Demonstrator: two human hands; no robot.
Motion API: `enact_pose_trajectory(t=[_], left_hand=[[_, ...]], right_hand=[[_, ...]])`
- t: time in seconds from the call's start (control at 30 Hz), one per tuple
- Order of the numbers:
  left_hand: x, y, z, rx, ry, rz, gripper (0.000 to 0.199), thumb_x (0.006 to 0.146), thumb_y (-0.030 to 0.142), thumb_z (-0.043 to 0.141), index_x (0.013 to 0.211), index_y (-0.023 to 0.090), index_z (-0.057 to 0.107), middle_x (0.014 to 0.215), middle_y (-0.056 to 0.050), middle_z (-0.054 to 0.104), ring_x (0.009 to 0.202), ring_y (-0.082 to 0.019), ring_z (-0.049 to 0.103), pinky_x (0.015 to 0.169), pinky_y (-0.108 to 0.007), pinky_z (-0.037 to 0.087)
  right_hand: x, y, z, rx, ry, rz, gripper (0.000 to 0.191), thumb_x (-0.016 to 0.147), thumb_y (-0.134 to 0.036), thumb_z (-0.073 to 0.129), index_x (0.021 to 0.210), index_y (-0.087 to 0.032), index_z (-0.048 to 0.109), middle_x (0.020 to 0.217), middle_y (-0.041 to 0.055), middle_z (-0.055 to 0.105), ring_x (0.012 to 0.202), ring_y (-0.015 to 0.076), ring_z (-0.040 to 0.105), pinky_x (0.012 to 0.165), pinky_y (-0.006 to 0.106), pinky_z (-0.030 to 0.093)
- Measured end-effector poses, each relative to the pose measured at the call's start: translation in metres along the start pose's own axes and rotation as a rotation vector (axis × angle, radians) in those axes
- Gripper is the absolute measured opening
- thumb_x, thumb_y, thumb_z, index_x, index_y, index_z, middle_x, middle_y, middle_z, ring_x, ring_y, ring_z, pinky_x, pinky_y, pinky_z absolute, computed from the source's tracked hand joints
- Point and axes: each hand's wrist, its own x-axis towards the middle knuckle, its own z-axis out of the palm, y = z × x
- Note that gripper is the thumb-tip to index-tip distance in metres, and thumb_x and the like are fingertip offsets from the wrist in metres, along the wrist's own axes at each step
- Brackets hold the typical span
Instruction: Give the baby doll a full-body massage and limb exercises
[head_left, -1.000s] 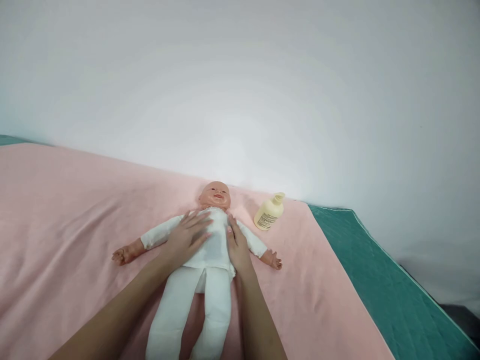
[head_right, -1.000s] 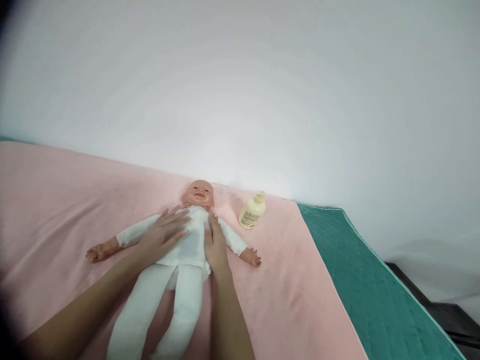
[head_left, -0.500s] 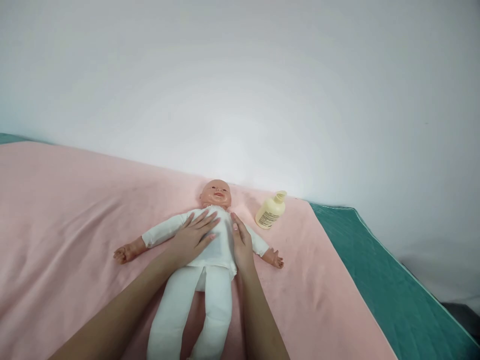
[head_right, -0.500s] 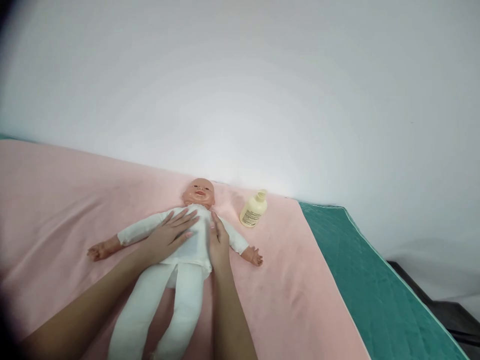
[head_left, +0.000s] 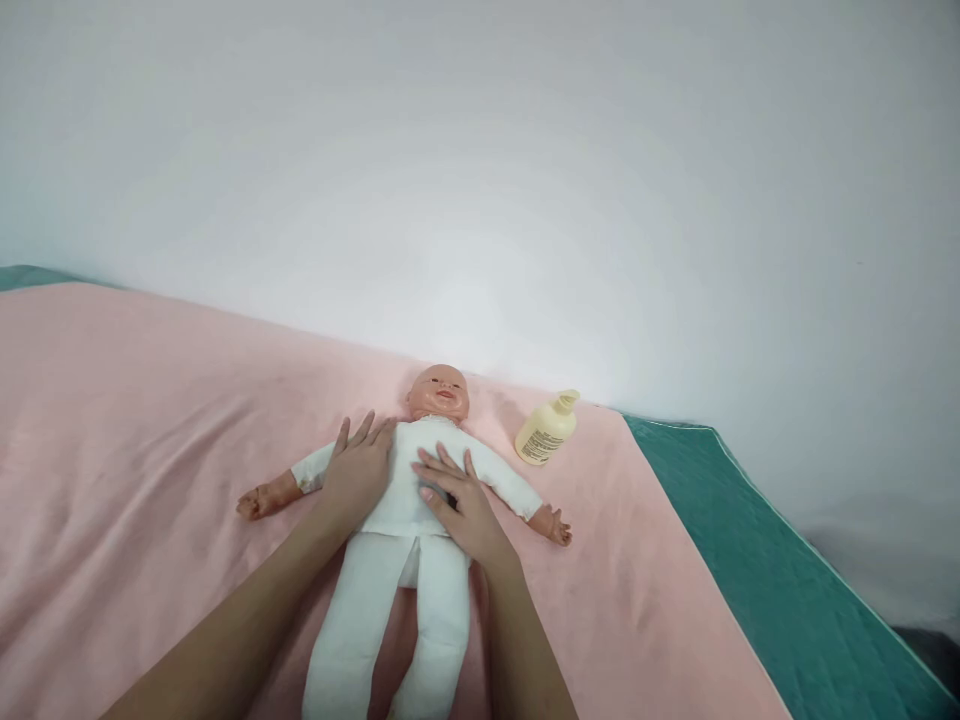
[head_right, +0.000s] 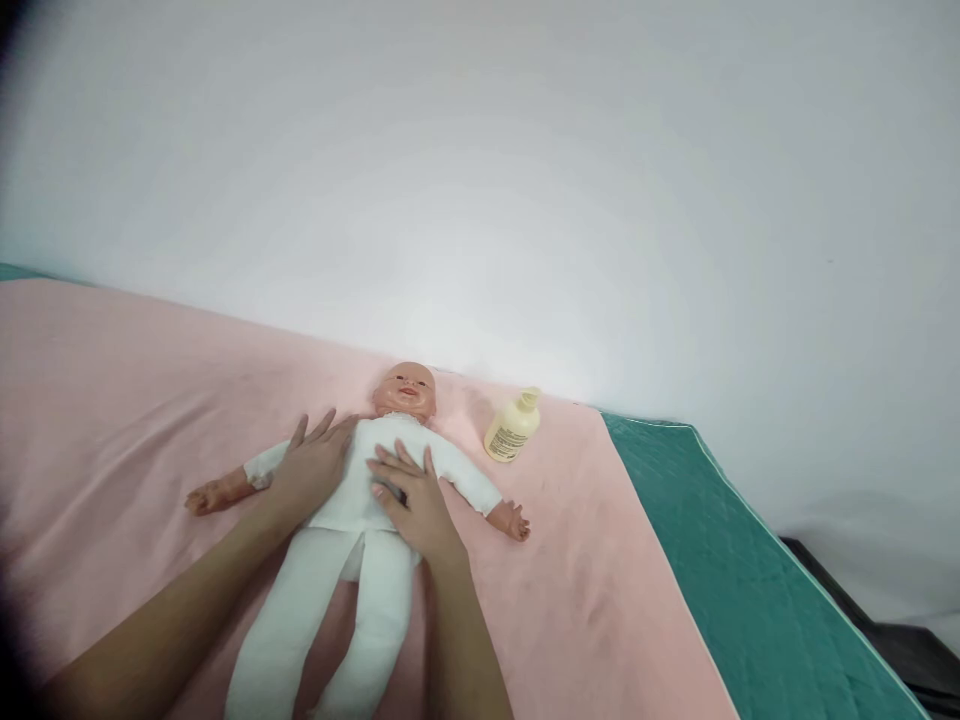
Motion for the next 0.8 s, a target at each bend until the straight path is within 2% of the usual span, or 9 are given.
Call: enact_pose_trajectory(t=[0.07,0.17,0.27,0.37,0.43,0.53,0.63,0.7,0.8], left_hand=[[-0.001,0.0,0.002,0.006,0.004,-0.004,0.052,0.09,0.016,0.024,0.134,0.008,0.052,0.139,-0.012,0.052,0.139,-0.03,0.033,0.117,-0.054,0.011],[0.0,0.0,0.002,-0.037,0.029,-0.023,0.051,0.09,0.017,0.025,0.134,0.014,0.053,0.139,-0.01,0.053,0.14,-0.028,0.032,0.117,-0.055,0.011],[0.002,0.003,-0.004,-0.165,0.059,-0.015,0.049,0.093,0.022,0.026,0.132,0.018,0.055,0.138,-0.007,0.054,0.14,-0.026,0.033,0.116,-0.055,0.016],[0.003,0.012,-0.015,-0.353,0.053,0.099,0.044,0.095,0.036,0.035,0.129,0.021,0.058,0.139,-0.005,0.053,0.139,-0.025,0.035,0.115,-0.051,0.024],[0.002,0.02,-0.024,-0.476,-0.011,0.252,0.041,0.094,0.043,0.043,0.126,0.023,0.061,0.138,-0.004,0.054,0.137,-0.022,0.039,0.115,-0.046,0.028],[-0.002,0.031,-0.034,-0.622,-0.244,0.48,0.033,0.09,0.046,0.053,0.115,0.03,0.068,0.126,-0.001,0.064,0.129,-0.019,0.049,0.115,-0.042,0.029],[-0.004,0.037,-0.038,-0.657,-0.434,0.535,0.028,0.087,0.048,0.057,0.108,0.035,0.071,0.121,0.001,0.067,0.128,-0.02,0.05,0.117,-0.046,0.024],[-0.004,0.038,-0.039,-0.617,-0.434,0.501,0.033,0.088,0.047,0.056,0.117,0.035,0.066,0.13,0.0,0.061,0.134,-0.022,0.043,0.118,-0.049,0.017],[-0.003,0.035,-0.035,-0.519,-0.352,0.431,0.042,0.092,0.048,0.048,0.132,0.034,0.055,0.143,-0.001,0.048,0.14,-0.021,0.032,0.118,-0.05,0.011]], right_hand=[[0.002,0.013,0.0,-0.043,0.07,0.036,0.044,0.095,-0.048,0.047,0.137,-0.036,0.046,0.149,-0.002,0.037,0.145,0.0223,0.017,0.117,0.057,-0.001],[0.003,0.031,0.002,-0.057,0.2,0.116,0.054,0.095,-0.051,0.044,0.144,-0.033,0.035,0.154,0.0,0.027,0.146,0.0217,0.014,0.118,0.054,0.004],[0.002,0.039,0.004,-0.027,0.288,0.179,0.061,0.093,-0.057,0.042,0.146,-0.029,0.034,0.154,0.0022,0.028,0.146,0.0218,0.014,0.119,0.05,0.006],[0.002,0.038,0.003,0.067,0.32,0.212,0.068,0.091,-0.065,0.037,0.146,-0.026,0.035,0.154,0.0022,0.029,0.146,0.0211,0.013,0.12,0.047,0.006],[0.001,0.036,0.0,0.169,0.341,0.239,0.07,0.091,-0.068,0.033,0.147,-0.025,0.033,0.154,0.0022,0.028,0.145,0.0203,0.016,0.12,0.045,0.008],[0.001,0.035,-0.005,0.291,0.395,0.255,0.071,0.091,-0.069,0.026,0.146,-0.025,0.036,0.153,0.002,0.031,0.144,0.0191,0.023,0.119,0.044,0.013],[0.002,0.04,-0.008,0.356,0.431,0.247,0.07,0.091,-0.07,0.023,0.141,-0.025,0.044,0.149,0.0027,0.039,0.142,0.0195,0.028,0.118,0.046,0.019],[0.002,0.044,-0.008,0.39,0.43,0.238,0.07,0.091,-0.07,0.023,0.14,-0.024,0.046,0.146,0.0041,0.044,0.14,0.0199,0.032,0.117,0.047,0.023],[0.003,0.043,-0.007,0.412,0.421,0.227,0.071,0.091,-0.069,0.026,0.141,-0.023,0.044,0.146,0.0047,0.043,0.139,0.0191,0.034,0.117,0.044,0.023]])
